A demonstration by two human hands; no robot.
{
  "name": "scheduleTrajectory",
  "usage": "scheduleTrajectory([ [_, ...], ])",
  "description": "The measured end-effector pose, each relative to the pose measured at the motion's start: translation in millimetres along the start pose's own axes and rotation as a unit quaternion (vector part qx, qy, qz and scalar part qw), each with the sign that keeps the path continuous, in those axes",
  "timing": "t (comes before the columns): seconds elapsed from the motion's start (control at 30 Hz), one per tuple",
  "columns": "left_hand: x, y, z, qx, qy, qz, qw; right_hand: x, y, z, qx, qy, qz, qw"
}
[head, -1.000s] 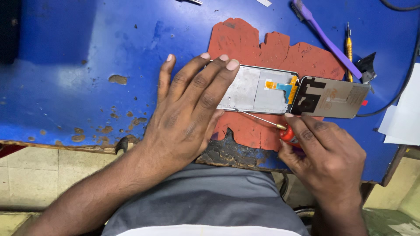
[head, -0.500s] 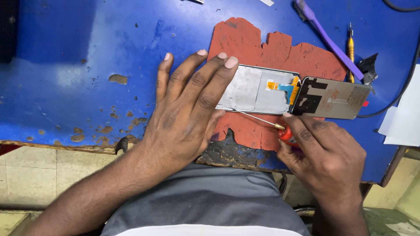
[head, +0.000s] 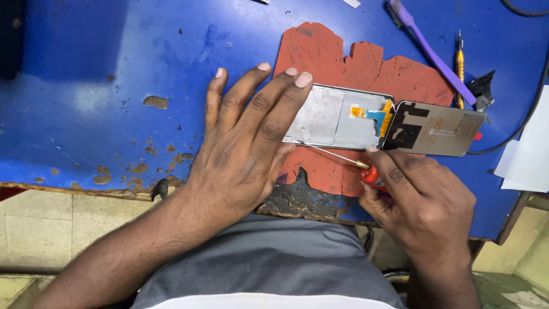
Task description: The person works on a smartphone at a repair bench. They pry open the phone's back cover, disconnect an internal flex cable, wipe the inside with a tissue, press the cover back on, then use a screwdriver to work on the exposed screen assembly.
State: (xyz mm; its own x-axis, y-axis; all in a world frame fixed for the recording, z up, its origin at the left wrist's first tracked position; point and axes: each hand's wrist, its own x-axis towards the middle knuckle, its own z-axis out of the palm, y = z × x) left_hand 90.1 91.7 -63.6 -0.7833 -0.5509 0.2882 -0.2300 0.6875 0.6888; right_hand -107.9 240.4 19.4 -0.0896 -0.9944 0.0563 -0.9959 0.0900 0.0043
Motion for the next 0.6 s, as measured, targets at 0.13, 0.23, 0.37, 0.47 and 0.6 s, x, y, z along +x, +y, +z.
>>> scheduleTrajectory([
  [0.13, 0.8, -1.4, -1.5, 0.001, -0.001, 0.002, 1.000, -0.2, -2.1, 3.6, 0.003, 0.005, -0.006, 1.000],
  [0.23, 0.8, -0.3, -4.1, -0.014, 0.001, 0.004, 1.000, -2.9, -0.8, 3.4, 0.060, 0.021, 0.035, 0.997],
  [0.37, 0.5, 0.7, -7.9, -0.037, -0.002, 0.002, 0.999, -13.1, 2.0, -1.0, 0.124, 0.059, 0.109, 0.984],
  [0.47, 1.0, 2.5, -7.0, -0.037, -0.003, 0.000, 0.999, -19.4, 5.5, 1.0, 0.149, 0.058, 0.133, 0.978],
  [0.6, 0.6, 2.8, -4.6, -0.028, -0.001, 0.003, 1.000, -24.9, 7.2, 7.4, 0.083, 0.037, 0.085, 0.992],
])
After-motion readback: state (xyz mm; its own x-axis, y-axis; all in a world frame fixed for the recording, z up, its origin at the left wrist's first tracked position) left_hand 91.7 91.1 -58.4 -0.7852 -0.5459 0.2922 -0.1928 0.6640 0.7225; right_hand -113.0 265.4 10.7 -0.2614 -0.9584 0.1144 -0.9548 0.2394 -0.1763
